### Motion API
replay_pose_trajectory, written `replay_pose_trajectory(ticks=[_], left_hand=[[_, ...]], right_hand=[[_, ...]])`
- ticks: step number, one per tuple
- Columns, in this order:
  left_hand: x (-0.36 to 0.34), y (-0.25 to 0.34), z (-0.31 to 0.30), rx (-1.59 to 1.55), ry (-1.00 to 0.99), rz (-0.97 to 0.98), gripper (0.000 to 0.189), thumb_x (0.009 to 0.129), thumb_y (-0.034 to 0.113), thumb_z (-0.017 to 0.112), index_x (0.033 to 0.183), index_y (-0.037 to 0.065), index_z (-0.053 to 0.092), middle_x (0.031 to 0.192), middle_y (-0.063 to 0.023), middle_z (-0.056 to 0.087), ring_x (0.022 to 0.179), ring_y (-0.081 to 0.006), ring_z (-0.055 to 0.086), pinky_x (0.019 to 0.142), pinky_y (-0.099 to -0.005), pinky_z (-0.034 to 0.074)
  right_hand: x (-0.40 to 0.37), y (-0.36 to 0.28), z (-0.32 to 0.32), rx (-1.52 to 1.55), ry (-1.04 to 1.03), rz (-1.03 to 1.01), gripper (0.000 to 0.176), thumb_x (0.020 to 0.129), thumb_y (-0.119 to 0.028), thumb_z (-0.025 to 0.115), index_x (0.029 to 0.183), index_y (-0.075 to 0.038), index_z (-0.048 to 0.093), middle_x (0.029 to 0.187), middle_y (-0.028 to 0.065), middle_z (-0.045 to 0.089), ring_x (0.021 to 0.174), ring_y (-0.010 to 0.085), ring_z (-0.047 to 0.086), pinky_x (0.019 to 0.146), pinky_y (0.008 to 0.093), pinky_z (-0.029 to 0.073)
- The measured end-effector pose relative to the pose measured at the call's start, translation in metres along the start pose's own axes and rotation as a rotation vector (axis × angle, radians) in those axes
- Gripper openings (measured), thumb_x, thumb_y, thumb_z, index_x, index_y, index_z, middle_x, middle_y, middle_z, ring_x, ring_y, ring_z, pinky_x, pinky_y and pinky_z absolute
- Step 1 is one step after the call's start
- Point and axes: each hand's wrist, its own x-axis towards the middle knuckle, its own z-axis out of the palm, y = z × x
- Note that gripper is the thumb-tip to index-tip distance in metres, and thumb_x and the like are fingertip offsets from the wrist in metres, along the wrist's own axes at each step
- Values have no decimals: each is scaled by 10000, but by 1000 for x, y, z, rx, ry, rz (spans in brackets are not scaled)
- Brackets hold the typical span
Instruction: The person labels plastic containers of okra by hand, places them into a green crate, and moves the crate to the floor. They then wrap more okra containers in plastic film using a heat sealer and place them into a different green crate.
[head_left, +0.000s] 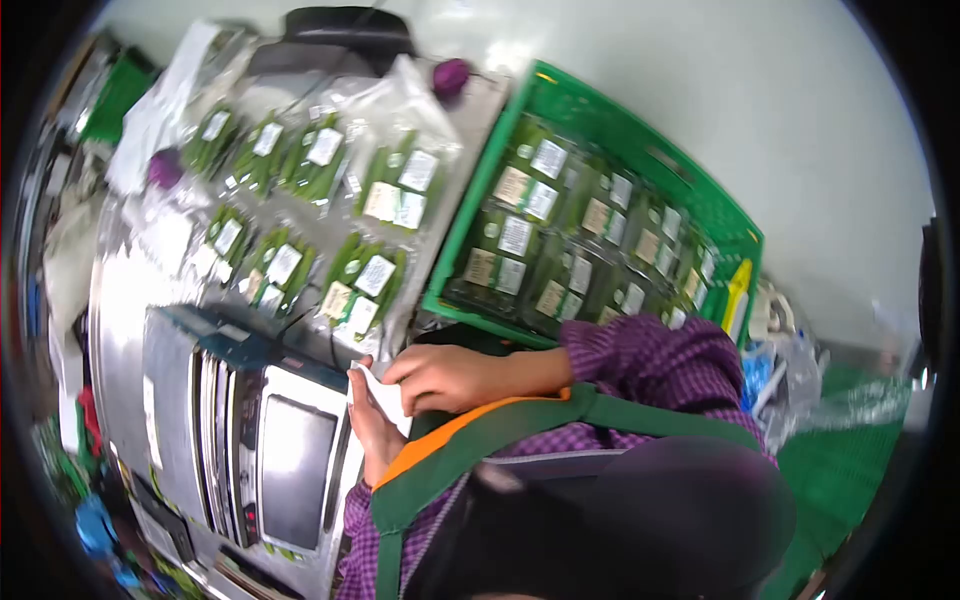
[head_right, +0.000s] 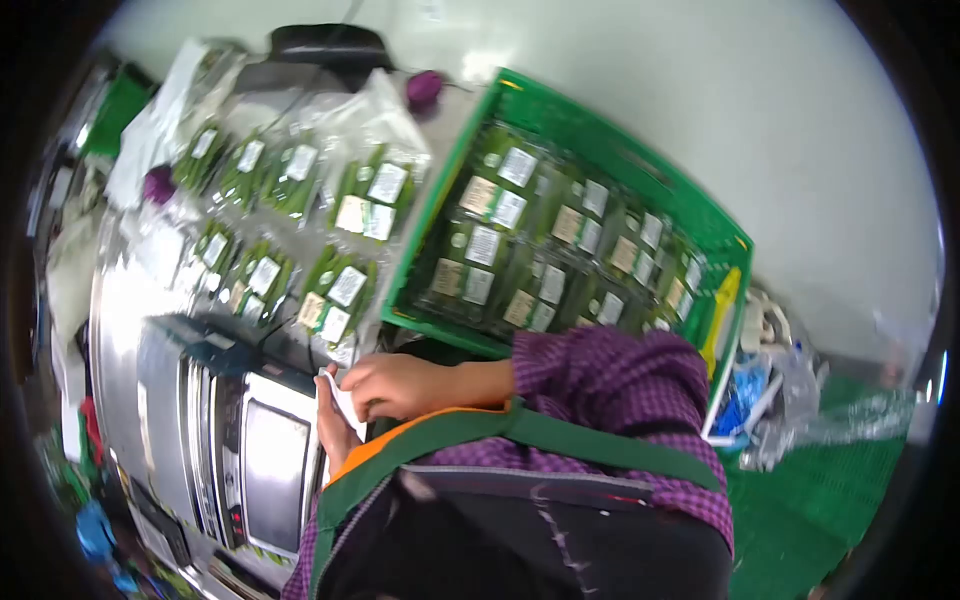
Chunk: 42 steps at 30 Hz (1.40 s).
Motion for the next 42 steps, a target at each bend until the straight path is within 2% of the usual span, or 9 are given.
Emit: replay_pose_trajectory(ticks=[5, 11, 15, 21, 23, 29, 35, 36, 42], left_hand=[[14, 16, -36, -237, 253, 217, 399, 964, 358, 423, 1159, 18, 501, 953, -55, 566, 818, -158, 562, 721, -313, 468], [-28, 22, -30, -33, -56, 143, 359, 935, 378, 476, 986, 34, 564, 810, -61, 582, 740, -194, 578, 753, -377, 499], [-46, 31, -30, -123, -325, -369, 510, 924, 467, 436, 1069, -6, 561, 985, -145, 614, 931, -245, 615, 851, -377, 487], [-65, 41, -46, -284, -481, -207, 490, 938, 407, 461, 1179, -14, 533, 1084, -108, 600, 1038, -183, 564, 906, -297, 433], [-53, 23, -59, 376, -559, -8, 366, 934, 292, 521, 1155, 4, 565, 1080, -62, 605, 1003, -128, 551, 883, -265, 421], [-31, -3, -58, 263, -148, -56, 281, 939, 235, 523, 1045, -9, 615, 919, -17, 646, 836, -86, 570, 768, -244, 448], [-7, 13, -27, -308, 156, 43, 342, 967, 310, 435, 1065, 15, 576, 924, -65, 621, 821, -163, 607, 728, -314, 502], [-7, 16, -23, -310, 156, 54, 342, 967, 310, 435, 1065, 15, 576, 924, -65, 621, 821, -163, 607, 728, -314, 502], [-7, 11, -15, -320, 84, 66, 360, 969, 348, 417, 1084, 38, 558, 935, -43, 596, 847, -145, 577, 743, -299, 474]], right_hand=[[48, -19, -79, 453, 231, 512, 107, 842, -33, 589, 942, -10, 617, 880, 11, 629, 833, 71, 570, 753, 232, 474], [157, 84, -131, 6, 283, 418, 138, 860, -58, 584, 983, 6, 570, 836, 17, 616, 710, 67, 546, 636, 227, 446], [223, 147, -132, -260, 140, 415, 217, 808, -91, 620, 1011, -26, 573, 921, 86, 628, 784, 187, 605, 708, 299, 471], [267, 227, -118, -622, 60, 230, 284, 746, -99, 662, 1007, -34, 570, 1021, 126, 573, 879, 285, 583, 774, 371, 454], [263, 238, -118, -927, -70, 287, 352, 727, -144, 700, 1030, -52, 547, 1056, 128, 548, 939, 313, 549, 816, 406, 437], [233, 216, -121, -1241, -236, -107, 297, 700, -186, 710, 952, -53, 629, 1020, 97, 567, 961, 254, 527, 782, 387, 434], [162, 70, -37, 135, -748, 184, 437, 772, -248, 672, 1155, -72, 557, 1019, 108, 631, 921, 242, 607, 788, 351, 462], [154, 28, -31, 161, -895, 450, 458, 759, -225, 686, 1177, -96, 550, 984, 114, 633, 904, 252, 609, 770, 360, 460], [103, 33, 1, -22, -623, -6, 220, 754, -125, 635, 959, -47, 633, 842, 140, 635, 847, 318, 595, 740, 424, 440]])
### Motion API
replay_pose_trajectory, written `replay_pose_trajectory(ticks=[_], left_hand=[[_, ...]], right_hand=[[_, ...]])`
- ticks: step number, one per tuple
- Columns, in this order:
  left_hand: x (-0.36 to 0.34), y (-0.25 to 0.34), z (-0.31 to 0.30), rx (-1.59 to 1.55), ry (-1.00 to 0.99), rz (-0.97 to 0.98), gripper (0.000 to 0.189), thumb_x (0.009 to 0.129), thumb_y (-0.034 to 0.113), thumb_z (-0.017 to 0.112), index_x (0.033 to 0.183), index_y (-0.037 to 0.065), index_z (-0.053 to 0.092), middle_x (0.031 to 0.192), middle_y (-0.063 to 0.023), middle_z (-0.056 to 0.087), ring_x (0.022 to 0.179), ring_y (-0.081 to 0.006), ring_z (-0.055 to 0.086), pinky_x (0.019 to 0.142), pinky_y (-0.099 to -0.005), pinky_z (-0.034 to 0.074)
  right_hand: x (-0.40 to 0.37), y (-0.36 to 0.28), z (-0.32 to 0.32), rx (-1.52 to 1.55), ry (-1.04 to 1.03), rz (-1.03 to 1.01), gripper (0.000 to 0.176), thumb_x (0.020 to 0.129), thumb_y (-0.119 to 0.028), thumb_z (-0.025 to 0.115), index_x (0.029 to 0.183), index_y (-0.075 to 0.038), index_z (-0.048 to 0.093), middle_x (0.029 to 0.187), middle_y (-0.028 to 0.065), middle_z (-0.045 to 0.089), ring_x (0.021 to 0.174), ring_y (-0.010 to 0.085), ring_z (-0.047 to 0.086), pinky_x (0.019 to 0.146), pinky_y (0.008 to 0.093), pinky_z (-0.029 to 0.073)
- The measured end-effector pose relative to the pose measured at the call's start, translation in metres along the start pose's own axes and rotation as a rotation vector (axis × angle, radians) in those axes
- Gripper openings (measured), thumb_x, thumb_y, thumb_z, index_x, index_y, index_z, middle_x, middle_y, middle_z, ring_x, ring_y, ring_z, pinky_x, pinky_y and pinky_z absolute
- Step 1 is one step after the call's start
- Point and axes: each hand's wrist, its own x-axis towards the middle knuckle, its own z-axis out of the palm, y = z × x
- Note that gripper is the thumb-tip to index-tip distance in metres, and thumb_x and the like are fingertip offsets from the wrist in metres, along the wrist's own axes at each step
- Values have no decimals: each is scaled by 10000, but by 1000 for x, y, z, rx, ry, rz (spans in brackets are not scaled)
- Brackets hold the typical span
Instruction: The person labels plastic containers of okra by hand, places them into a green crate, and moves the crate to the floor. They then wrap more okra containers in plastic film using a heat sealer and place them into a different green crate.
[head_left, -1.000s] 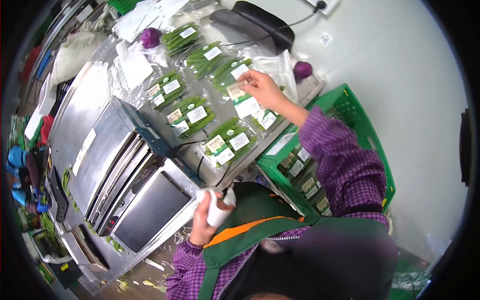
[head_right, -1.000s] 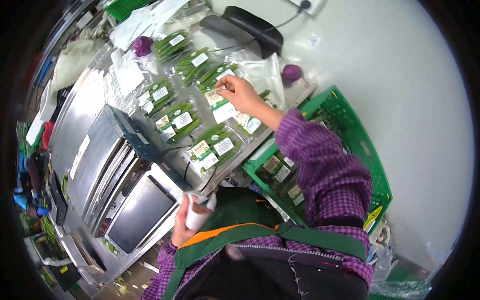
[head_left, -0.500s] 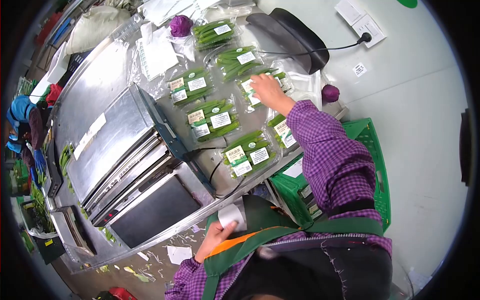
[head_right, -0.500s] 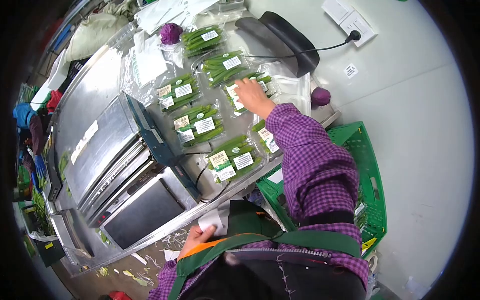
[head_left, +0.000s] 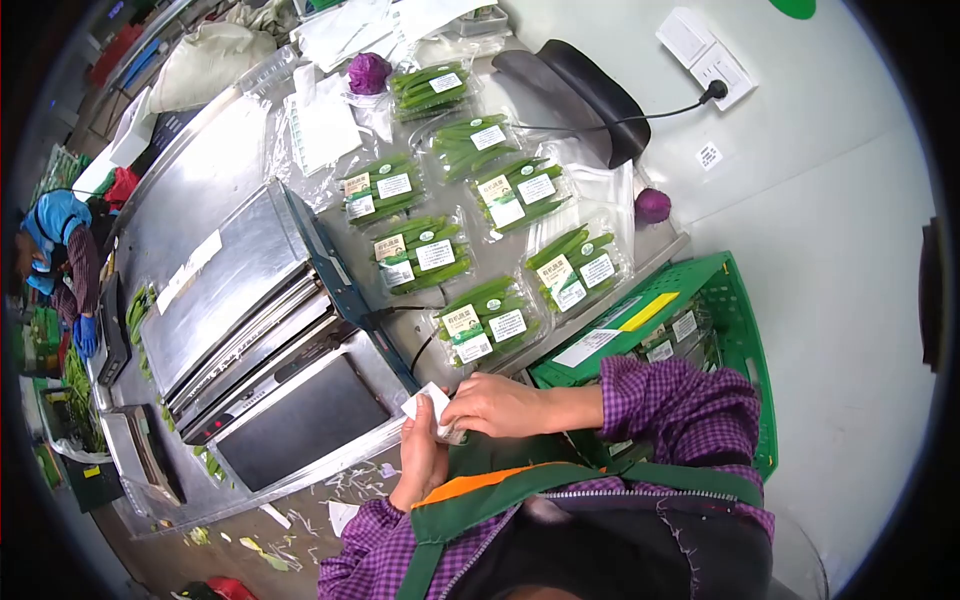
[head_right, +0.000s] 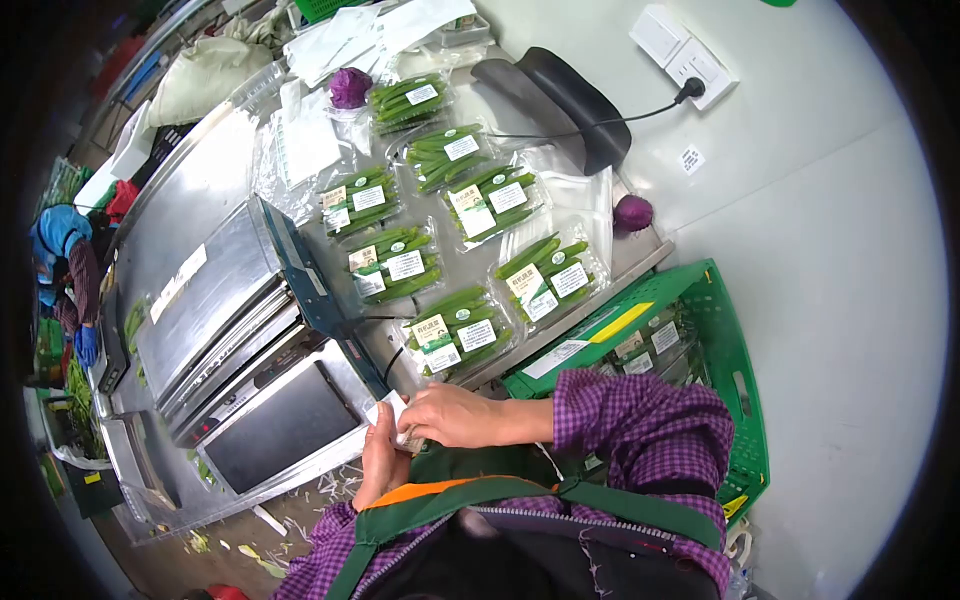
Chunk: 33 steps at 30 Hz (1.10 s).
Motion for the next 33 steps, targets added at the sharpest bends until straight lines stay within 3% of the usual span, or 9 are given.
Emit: replay_pose_trajectory(ticks=[5, 8, 13, 19, 24, 27, 29, 31, 33], left_hand=[[15, -1, -13, -131, 249, 126, 364, 972, 359, 400, 1074, 48, 559, 925, -42, 595, 836, -145, 576, 726, -305, 475], [23, 12, -38, -67, 270, 311, 348, 970, 349, 413, 1046, 39, 552, 876, -40, 591, 780, -147, 582, 700, -300, 475], [14, 18, -22, 9, 133, 255, 341, 946, 367, 469, 969, 38, 555, 854, -49, 593, 785, -163, 574, 711, -323, 466], [-5, 63, -10, 88, -131, -446, 502, 918, 499, 425, 902, 15, 557, 763, -118, 603, 808, -256, 626, 722, -357, 501], [0, 79, -19, 147, -249, -571, 653, 900, 564, 399, 1164, -21, 514, 1133, -147, 565, 1061, -220, 561, 915, -346, 441], [11, 79, -40, 27, -595, -436, 562, 918, 475, 457, 1230, 8, 486, 1224, -122, 524, 1132, -183, 501, 966, -342, 391], [24, 70, -54, 544, -757, -227, 415, 936, 298, 509, 1254, 32, 480, 1260, -113, 505, 1141, -186, 496, 979, -339, 383], [17, 83, -29, 345, -573, -389, 379, 903, 158, 573, 1245, 20, 489, 1157, -93, 557, 1082, -155, 522, 956, -292, 399], [18, 83, -28, 323, -378, -481, 352, 894, 96, 579, 1229, 20, 501, 1157, -69, 555, 1077, -122, 520, 950, -258, 405]], right_hand=[[0, 2, -13, 263, 146, -10, 130, 796, -128, 637, 911, -68, 641, 949, 74, 633, 962, 233, 586, 869, 353, 434], [25, 21, -78, 688, 319, 320, 133, 848, -108, 609, 969, -59, 630, 997, 30, 636, 960, 128, 580, 870, 298, 445], [99, 109, -199, 123, 558, 499, 195, 856, -89, 574, 1046, -48, 573, 933, 61, 640, 849, 114, 593, 729, 243, 463], [161, 217, -244, -171, 640, 490, 273, 797, -118, 634, 1042, -32, 553, 915, 123, 620, 859, 225, 607, 748, 321, 464], [175, 257, -250, -560, 568, 429, 374, 738, -141, 692, 1076, -55, 557, 1065, 126, 567, 1014, 293, 538, 852, 375, 429], [167, 253, -242, -876, 582, 311, 420, 733, -177, 700, 1113, -62, 564, 1139, 98, 534, 1074, 279, 491, 875, 381, 415], [160, 261, -243, -1053, 361, 162, 393, 761, -192, 669, 1116, -56, 568, 1146, 96, 526, 1081, 282, 476, 878, 399, 408], [161, 267, -261, -1024, 392, 192, 359, 781, -214, 638, 1095, -49, 579, 1133, 124, 538, 1054, 313, 496, 873, 408, 410], [171, 278, -290, -742, 884, 288, 344, 787, -203, 623, 1082, -30, 585, 1122, 163, 542, 1027, 341, 515, 869, 398, 418]])
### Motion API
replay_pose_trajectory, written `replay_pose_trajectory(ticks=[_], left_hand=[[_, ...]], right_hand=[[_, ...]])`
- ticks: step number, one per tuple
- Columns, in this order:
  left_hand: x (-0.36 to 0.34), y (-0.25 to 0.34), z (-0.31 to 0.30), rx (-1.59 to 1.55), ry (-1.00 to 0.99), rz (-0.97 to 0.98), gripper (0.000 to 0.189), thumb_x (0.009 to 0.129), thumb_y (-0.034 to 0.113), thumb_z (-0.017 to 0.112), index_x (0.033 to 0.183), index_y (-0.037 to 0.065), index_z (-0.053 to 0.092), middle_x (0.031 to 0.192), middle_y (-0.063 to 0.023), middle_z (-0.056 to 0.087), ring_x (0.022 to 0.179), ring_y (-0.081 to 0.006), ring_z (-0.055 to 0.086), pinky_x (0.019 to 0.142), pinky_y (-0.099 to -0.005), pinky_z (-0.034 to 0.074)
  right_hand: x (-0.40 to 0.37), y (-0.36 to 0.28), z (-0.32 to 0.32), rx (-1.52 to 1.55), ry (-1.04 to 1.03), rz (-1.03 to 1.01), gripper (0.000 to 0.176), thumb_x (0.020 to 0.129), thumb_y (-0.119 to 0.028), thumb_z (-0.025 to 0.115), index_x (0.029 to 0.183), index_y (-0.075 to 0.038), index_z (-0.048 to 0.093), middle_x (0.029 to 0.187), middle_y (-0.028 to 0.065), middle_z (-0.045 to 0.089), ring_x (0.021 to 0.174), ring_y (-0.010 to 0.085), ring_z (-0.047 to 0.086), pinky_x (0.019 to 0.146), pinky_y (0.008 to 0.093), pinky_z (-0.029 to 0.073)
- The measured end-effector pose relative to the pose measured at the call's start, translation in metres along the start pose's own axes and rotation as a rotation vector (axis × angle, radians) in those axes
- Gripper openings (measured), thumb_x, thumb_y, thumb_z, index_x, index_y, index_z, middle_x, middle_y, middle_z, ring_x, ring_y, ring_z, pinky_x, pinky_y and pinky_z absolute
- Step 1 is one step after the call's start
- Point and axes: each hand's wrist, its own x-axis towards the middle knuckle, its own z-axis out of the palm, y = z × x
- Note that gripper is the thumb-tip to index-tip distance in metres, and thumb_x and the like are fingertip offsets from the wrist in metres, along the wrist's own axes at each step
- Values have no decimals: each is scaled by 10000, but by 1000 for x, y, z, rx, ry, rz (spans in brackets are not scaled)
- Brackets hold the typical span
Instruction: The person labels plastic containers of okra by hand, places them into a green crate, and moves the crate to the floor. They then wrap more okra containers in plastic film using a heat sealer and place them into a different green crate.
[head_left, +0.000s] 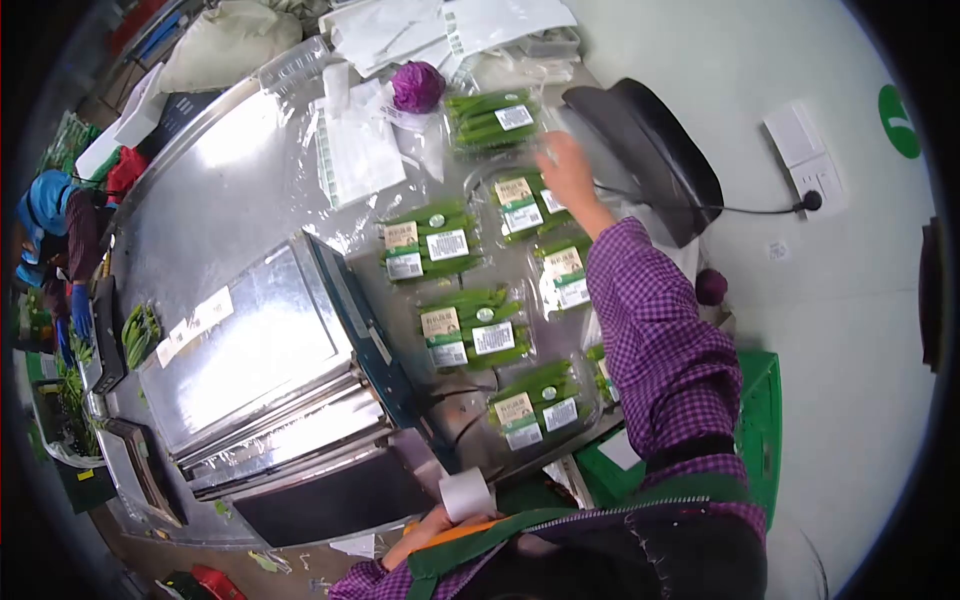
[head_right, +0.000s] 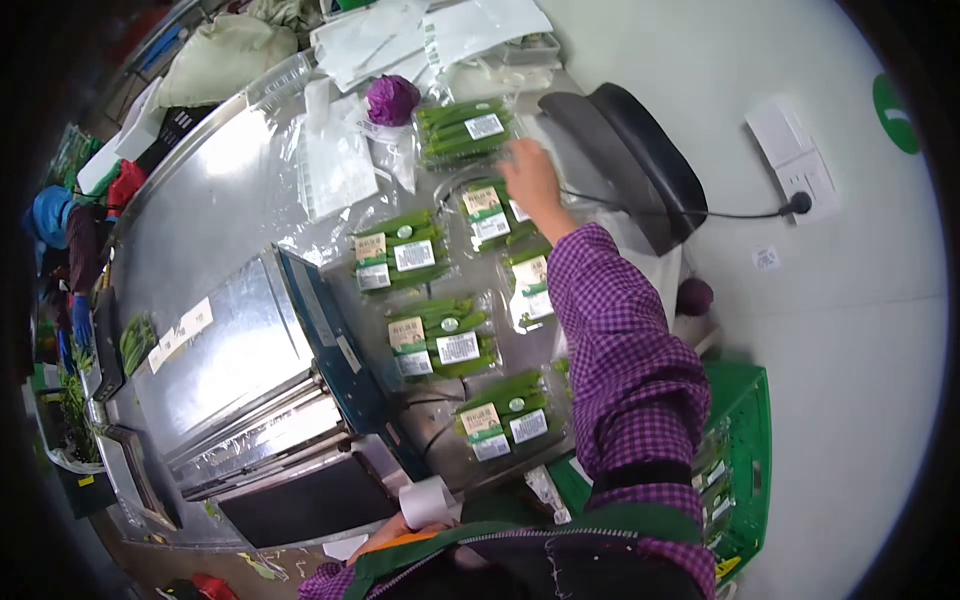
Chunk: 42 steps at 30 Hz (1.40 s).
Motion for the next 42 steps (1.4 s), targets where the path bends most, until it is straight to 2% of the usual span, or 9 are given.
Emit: replay_pose_trajectory(ticks=[5, 7, 13, 14, 20, 23, 29, 37, 42], left_hand=[[18, 5, -13, 348, 19, 28, 383, 894, 82, 579, 1255, 21, 464, 1154, -41, 555, 1069, -109, 524, 940, -249, 413], [10, 15, -7, 127, -2, 119, 264, 926, 122, 528, 1167, 14, 530, 1068, -49, 597, 1025, -119, 546, 913, -250, 418], [16, -17, -25, 328, 42, 319, 256, 950, 201, 494, 1126, 27, 560, 1027, -44, 609, 972, -131, 560, 864, -268, 440], [18, -19, -25, 335, 81, 361, 273, 950, 221, 496, 1138, 33, 558, 1023, -37, 608, 957, -130, 559, 850, -270, 444], [16, -29, -6, 200, 416, 280, 333, 938, 328, 516, 1106, 46, 569, 957, -4, 587, 888, -86, 531, 771, -272, 443], [25, -39, -2, 135, 399, 467, 309, 947, 292, 499, 1090, 38, 603, 924, -2, 620, 830, -93, 569, 725, -252, 471], [35, -62, 11, -161, 478, 601, 291, 939, 250, 503, 1092, 12, 576, 992, -46, 621, 897, -146, 585, 779, -288, 468], [21, -65, 31, -246, 359, 516, 386, 955, 353, 441, 1101, 9, 536, 977, -115, 608, 894, -206, 606, 778, -358, 507], [28, -62, 30, -369, 546, 540, 327, 961, 341, 441, 1050, 51, 564, 930, -48, 605, 826, -147, 587, 745, -320, 491]], right_hand=[[51, 49, 44, -30, 104, 501, 265, 804, -184, 603, 936, 45, 613, 902, 191, 640, 835, 336, 623, 734, 392, 485], [57, 44, 44, 657, 78, 879, 247, 795, -175, 579, 856, 59, 630, 741, 155, 653, 656, 254, 656, 590, 357, 506], [46, 18, -16, 782, 131, 686, 190, 771, -109, 521, 774, 46, 631, 711, 121, 642, 616, 168, 634, 548, 279, 493], [31, 18, -36, 418, 22, 354, 166, 780, -116, 527, 736, 18, 616, 684, 98, 620, 619, 152, 621, 554, 273, 491], [-77, 8, -99, 960, -25, 940, 251, 785, -68, 611, 1002, 42, 548, 850, 119, 578, 721, 206, 605, 646, 294, 513], [-123, 1, -110, 10, 66, 245, 347, 772, -54, 625, 1094, 27, 528, 956, 127, 590, 859, 241, 601, 744, 319, 497], [-229, -236, -186, 772, -1182, 82, 514, 800, -153, 657, 1278, -94, 476, 1034, 94, 642, 941, 225, 623, 819, 341, 470], [-313, -262, -180, 706, -656, -342, 114, 811, -109, 603, 914, -66, 625, 797, 109, 606, 784, 292, 579, 722, 391, 452], [-313, -259, -180, 805, -753, -168, 79, 816, -86, 602, 881, -44, 615, 848, 87, 606, 836, 266, 582, 769, 357, 457]])
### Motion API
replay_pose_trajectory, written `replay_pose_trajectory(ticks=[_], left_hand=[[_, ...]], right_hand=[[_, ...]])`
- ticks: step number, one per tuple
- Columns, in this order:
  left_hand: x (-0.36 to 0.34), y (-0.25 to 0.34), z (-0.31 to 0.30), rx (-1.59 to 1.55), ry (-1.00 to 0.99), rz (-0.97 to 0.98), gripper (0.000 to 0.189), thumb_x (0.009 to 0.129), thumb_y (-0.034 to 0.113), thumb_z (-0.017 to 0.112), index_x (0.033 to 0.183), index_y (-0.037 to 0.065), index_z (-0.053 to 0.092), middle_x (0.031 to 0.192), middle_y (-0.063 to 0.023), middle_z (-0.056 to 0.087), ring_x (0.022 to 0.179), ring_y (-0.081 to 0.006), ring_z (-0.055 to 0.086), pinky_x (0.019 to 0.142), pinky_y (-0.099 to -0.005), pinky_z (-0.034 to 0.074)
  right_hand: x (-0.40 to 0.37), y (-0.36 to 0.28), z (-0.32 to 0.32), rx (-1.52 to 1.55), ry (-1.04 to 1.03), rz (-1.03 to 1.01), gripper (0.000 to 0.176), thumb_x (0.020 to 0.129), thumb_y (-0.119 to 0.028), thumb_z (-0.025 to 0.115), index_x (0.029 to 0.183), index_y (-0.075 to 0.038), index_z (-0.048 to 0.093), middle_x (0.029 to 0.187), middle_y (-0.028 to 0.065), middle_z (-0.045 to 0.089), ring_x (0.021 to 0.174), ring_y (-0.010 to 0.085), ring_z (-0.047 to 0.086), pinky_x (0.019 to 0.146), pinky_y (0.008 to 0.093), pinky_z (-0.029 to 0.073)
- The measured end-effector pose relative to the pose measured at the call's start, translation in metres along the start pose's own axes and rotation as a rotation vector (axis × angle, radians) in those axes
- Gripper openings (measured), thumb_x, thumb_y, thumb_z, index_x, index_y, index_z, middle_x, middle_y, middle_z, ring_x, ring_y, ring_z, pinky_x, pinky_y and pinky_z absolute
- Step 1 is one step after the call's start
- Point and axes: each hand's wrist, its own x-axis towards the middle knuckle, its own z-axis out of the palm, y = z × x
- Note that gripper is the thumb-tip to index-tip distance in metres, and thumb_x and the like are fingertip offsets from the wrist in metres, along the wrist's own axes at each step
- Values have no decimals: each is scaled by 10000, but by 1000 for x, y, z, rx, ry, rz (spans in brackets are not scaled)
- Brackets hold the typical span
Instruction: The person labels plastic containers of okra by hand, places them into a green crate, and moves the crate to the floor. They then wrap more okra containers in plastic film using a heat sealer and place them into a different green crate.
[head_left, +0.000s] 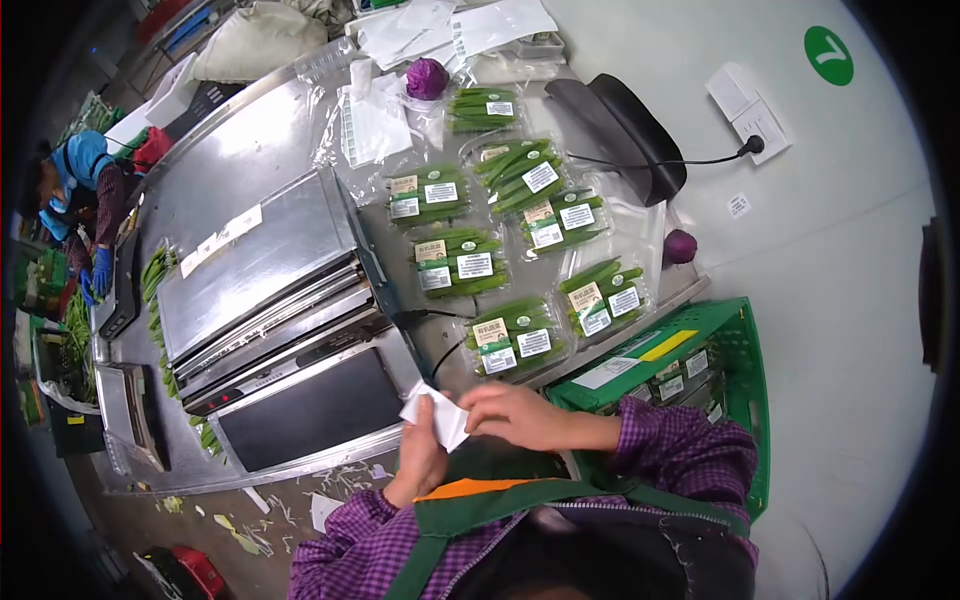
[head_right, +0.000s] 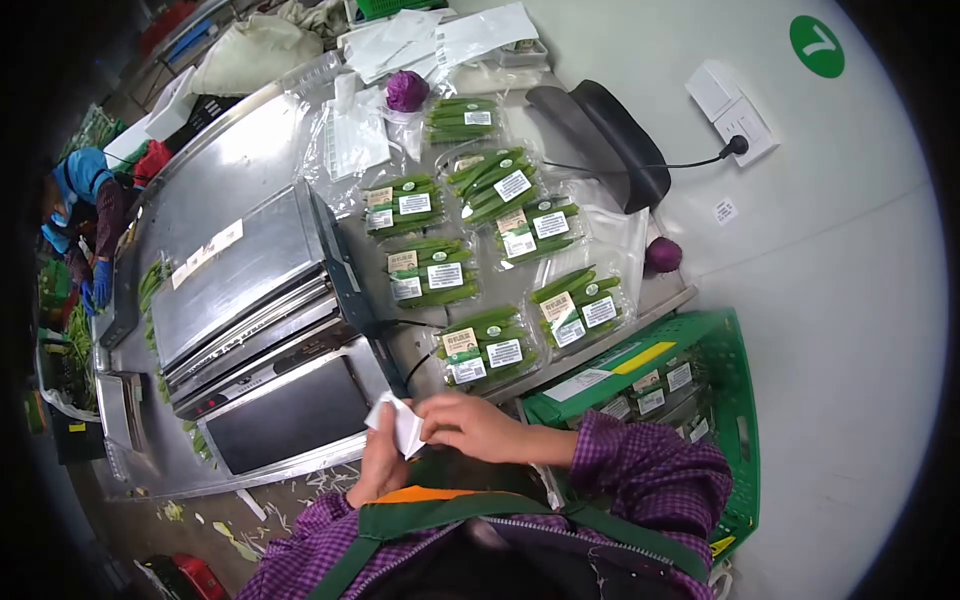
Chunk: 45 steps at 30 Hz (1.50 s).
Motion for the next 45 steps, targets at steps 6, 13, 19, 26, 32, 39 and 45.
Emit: replay_pose_trajectory(ticks=[6, 13, 19, 26, 32, 39, 45], left_hand=[[21, 33, -24, -72, 95, 182, 381, 954, 377, 437, 1059, 24, 532, 871, -66, 587, 791, -176, 598, 730, -357, 510], [-11, 49, -11, -57, -403, -514, 507, 918, 492, 427, 1047, 11, 523, 907, -113, 586, 851, -268, 626, 833, -392, 506], [-17, 63, -32, -115, -803, -514, 636, 892, 514, 474, 1229, -24, 455, 1144, -116, 543, 1102, -215, 522, 927, -327, 408], [-8, 42, -45, 490, -719, -156, 450, 931, 341, 493, 1187, -30, 494, 1123, -106, 579, 1035, -182, 550, 901, -316, 425], [-7, 37, -20, 254, -363, -205, 429, 977, 343, 380, 1146, -27, 517, 1029, -109, 607, 927, -189, 594, 820, -314, 479], [-5, 18, 0, 103, -369, -145, 447, 996, 341, 304, 1144, -32, 500, 963, -119, 604, 863, -189, 610, 773, -310, 499], [-4, -15, -6, 88, -222, -259, 445, 984, 372, 338, 1078, -14, 538, 930, -108, 603, 828, -185, 599, 733, -328, 494]], right_hand=[[71, 34, -114, 287, 490, 358, 109, 863, -43, 562, 971, -44, 573, 895, 20, 606, 821, 79, 562, 744, 242, 463], [166, 145, -199, -274, 567, 388, 212, 832, -109, 612, 1011, -20, 543, 939, 118, 615, 774, 207, 616, 692, 327, 471], [198, 189, -200, -683, 490, 325, 315, 756, -119, 675, 1035, -40, 551, 1001, 114, 574, 908, 275, 579, 763, 375, 462], [173, 177, -189, -1279, 210, 107, 361, 719, -168, 687, 1055, -74, 595, 1096, 82, 550, 1024, 269, 509, 800, 381, 446], [98, 42, -81, 169, -384, 208, 418, 810, -272, 624, 1156, -51, 547, 942, 94, 652, 817, 167, 617, 731, 318, 475], [19, 5, -12, 21, -391, 177, 267, 820, -170, 608, 1069, -76, 593, 902, 118, 622, 858, 301, 592, 746, 402, 459], [-19, 4, -4, -125, -303, 23, 83, 805, -143, 591, 862, -83, 586, 847, 73, 587, 890, 259, 561, 813, 353, 431]])
